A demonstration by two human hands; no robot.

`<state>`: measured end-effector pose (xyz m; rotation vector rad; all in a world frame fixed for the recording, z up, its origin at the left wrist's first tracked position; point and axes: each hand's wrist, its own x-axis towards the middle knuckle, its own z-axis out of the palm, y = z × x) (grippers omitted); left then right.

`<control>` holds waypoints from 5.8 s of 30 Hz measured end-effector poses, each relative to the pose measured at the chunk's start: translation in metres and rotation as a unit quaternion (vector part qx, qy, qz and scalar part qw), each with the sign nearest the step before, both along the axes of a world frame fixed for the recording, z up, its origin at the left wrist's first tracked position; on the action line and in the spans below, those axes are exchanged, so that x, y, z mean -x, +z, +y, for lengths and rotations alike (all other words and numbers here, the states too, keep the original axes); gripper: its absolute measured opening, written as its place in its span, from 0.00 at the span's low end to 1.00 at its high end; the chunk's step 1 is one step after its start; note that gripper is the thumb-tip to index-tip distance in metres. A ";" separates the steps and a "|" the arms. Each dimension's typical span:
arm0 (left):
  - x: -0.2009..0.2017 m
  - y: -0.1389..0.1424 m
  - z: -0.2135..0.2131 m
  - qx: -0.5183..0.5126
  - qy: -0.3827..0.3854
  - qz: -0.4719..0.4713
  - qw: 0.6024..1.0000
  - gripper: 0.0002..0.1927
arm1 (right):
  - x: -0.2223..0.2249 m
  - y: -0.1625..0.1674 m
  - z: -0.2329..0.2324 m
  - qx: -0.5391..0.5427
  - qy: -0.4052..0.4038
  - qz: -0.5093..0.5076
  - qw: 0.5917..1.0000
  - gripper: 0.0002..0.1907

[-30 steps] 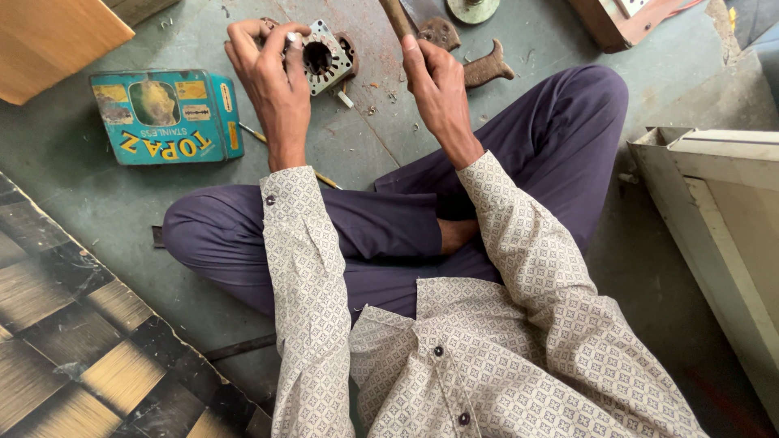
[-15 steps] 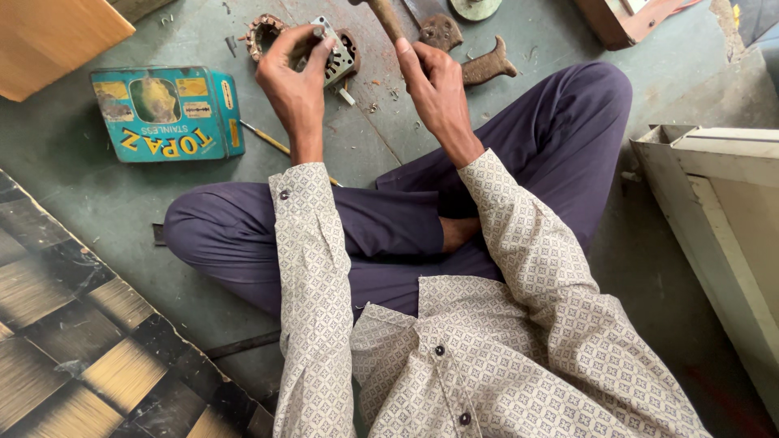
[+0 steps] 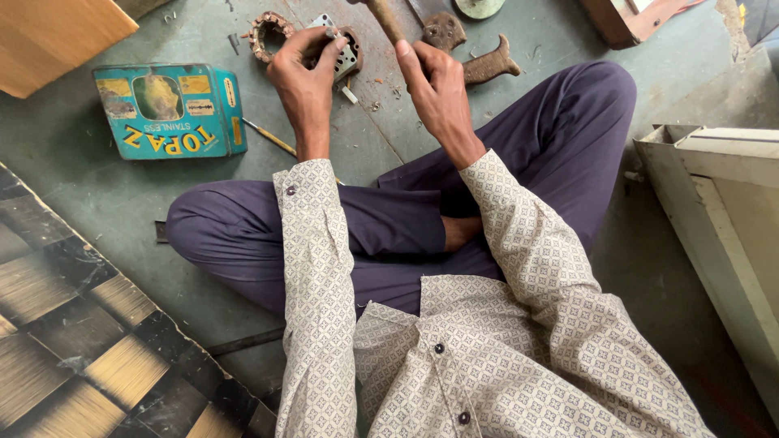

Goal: The person sits cross-legged on the floor holding a motor end plate against a wound stator and repeatedly taps around its edge with a small hammer to seat it. They turn the plate and reposition it between taps, then lift the assembled part at the end.

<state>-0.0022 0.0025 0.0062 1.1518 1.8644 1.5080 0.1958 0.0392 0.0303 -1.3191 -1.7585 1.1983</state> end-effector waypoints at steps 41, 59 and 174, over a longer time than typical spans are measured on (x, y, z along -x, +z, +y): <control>-0.004 -0.005 -0.003 -0.029 -0.044 0.013 0.999 0.21 | -0.007 0.022 -0.009 -0.138 0.020 -0.108 0.984 0.25; 0.014 0.004 -0.023 0.092 -0.084 0.264 0.956 0.53 | 0.002 0.039 -0.018 -0.122 0.041 -0.144 0.981 0.25; 0.000 0.019 -0.004 -0.028 -0.035 0.254 0.966 0.06 | -0.010 0.024 -0.040 -0.074 -0.028 0.015 0.997 0.20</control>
